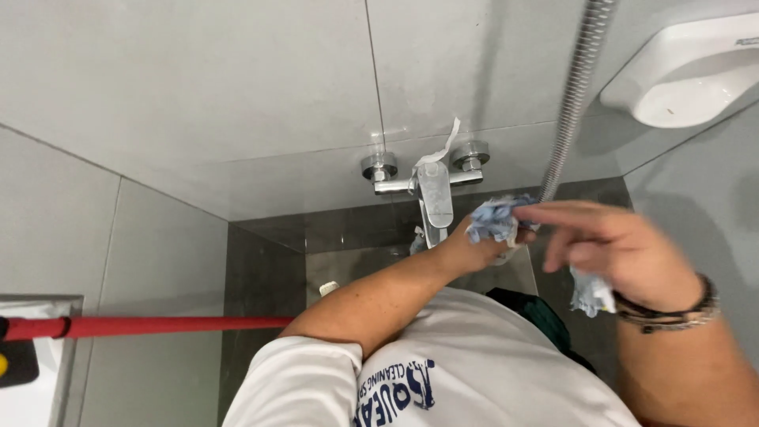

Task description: Removing protective tape from a shower hose and cleaning the faucet fixture.

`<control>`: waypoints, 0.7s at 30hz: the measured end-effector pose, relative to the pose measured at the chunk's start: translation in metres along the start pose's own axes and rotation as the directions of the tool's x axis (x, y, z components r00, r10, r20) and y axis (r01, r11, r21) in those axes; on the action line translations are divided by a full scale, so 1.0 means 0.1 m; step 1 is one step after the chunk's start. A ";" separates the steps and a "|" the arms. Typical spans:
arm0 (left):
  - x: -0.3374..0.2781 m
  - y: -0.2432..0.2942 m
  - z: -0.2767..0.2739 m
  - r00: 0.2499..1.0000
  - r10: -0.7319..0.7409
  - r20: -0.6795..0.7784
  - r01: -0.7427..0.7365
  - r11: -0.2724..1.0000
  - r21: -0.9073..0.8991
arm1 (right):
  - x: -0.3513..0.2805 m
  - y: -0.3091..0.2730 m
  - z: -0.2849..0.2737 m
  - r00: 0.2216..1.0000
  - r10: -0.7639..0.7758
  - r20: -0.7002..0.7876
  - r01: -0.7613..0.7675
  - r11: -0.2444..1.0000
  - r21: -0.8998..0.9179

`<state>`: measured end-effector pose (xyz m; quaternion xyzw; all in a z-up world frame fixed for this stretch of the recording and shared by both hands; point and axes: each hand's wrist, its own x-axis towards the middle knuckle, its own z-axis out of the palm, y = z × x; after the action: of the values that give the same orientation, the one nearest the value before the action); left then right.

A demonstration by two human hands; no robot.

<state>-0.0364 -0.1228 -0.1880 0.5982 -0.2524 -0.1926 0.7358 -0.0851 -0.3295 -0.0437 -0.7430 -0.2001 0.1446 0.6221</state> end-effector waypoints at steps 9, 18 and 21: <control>0.02 -0.52 0.23 0.974 -0.225 -0.004 0.173 0.761 -0.626 | 0.21 1.10 -0.55 0.992 0.083 0.099 -0.095 0.987 0.129; 0.04 -0.78 0.10 0.937 -0.335 -0.094 0.313 0.929 -0.197 | 0.46 0.56 -0.34 0.996 -0.085 -0.005 0.050 0.634 -0.772; 0.06 -0.52 0.20 0.888 -0.324 -0.326 0.347 0.938 0.013 | 0.43 0.54 -0.33 0.999 -0.025 -0.029 -0.008 0.602 -0.798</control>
<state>-0.0425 -0.1530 -0.2349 0.6815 -0.0295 -0.2085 0.7009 -0.0255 -0.3449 -0.0891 -0.9440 -0.2356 0.0237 0.2297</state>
